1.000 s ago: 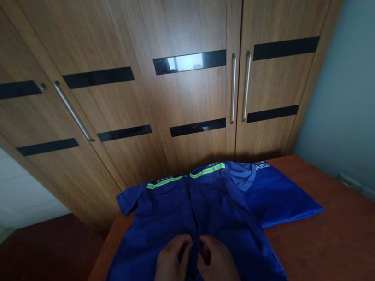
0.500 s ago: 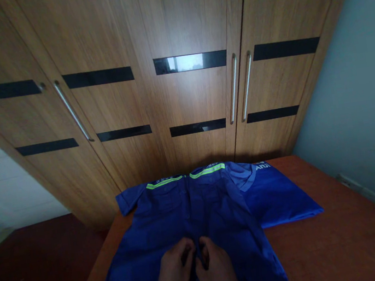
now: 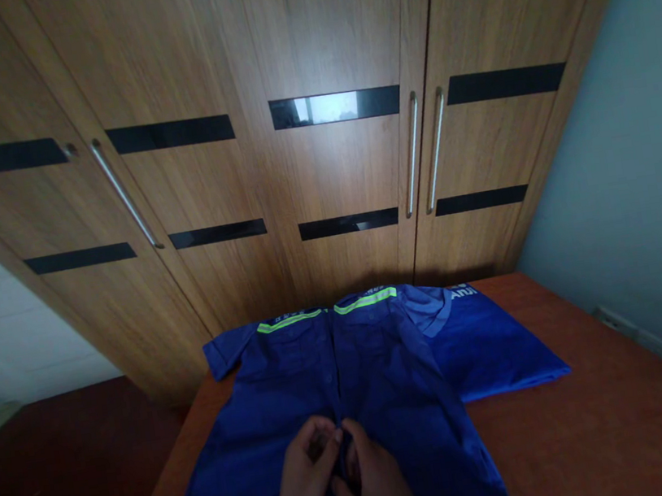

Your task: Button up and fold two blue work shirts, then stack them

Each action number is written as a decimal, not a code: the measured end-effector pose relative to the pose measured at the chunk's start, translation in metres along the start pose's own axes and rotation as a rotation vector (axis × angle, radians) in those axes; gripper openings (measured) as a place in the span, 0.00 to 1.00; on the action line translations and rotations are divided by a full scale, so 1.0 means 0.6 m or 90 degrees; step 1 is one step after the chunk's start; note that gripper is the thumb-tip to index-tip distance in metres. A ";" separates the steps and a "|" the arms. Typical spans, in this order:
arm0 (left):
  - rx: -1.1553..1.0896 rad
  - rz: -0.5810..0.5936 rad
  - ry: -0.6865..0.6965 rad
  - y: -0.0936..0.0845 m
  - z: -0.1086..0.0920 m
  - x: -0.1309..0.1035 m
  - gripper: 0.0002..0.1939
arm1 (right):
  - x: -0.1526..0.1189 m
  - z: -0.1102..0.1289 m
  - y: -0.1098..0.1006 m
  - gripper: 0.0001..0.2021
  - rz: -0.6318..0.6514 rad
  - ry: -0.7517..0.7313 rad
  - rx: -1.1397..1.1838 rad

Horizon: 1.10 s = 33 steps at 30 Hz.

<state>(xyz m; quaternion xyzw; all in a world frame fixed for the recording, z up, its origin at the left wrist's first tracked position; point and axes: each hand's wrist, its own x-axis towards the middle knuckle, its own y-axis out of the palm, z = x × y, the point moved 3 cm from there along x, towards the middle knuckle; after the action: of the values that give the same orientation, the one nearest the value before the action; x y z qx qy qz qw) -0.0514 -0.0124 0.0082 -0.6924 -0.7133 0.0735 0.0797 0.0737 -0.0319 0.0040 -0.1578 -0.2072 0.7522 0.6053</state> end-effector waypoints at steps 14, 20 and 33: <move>-0.027 -0.034 0.006 0.002 0.005 -0.003 0.07 | 0.009 0.004 -0.026 0.09 -0.171 -0.138 -0.206; 0.004 -0.035 0.037 0.002 0.012 -0.008 0.06 | 0.020 0.010 -0.034 0.10 -0.150 -0.123 -0.195; 0.145 -0.035 0.095 0.002 0.015 -0.013 0.07 | 0.047 -0.050 -0.021 0.12 -0.034 0.083 0.233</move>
<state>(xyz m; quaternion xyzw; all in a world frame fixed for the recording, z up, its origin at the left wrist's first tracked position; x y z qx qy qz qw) -0.0523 -0.0199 -0.0009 -0.6628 -0.7110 0.1002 0.2122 0.0928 0.0014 -0.0152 -0.0877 -0.0313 0.7490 0.6559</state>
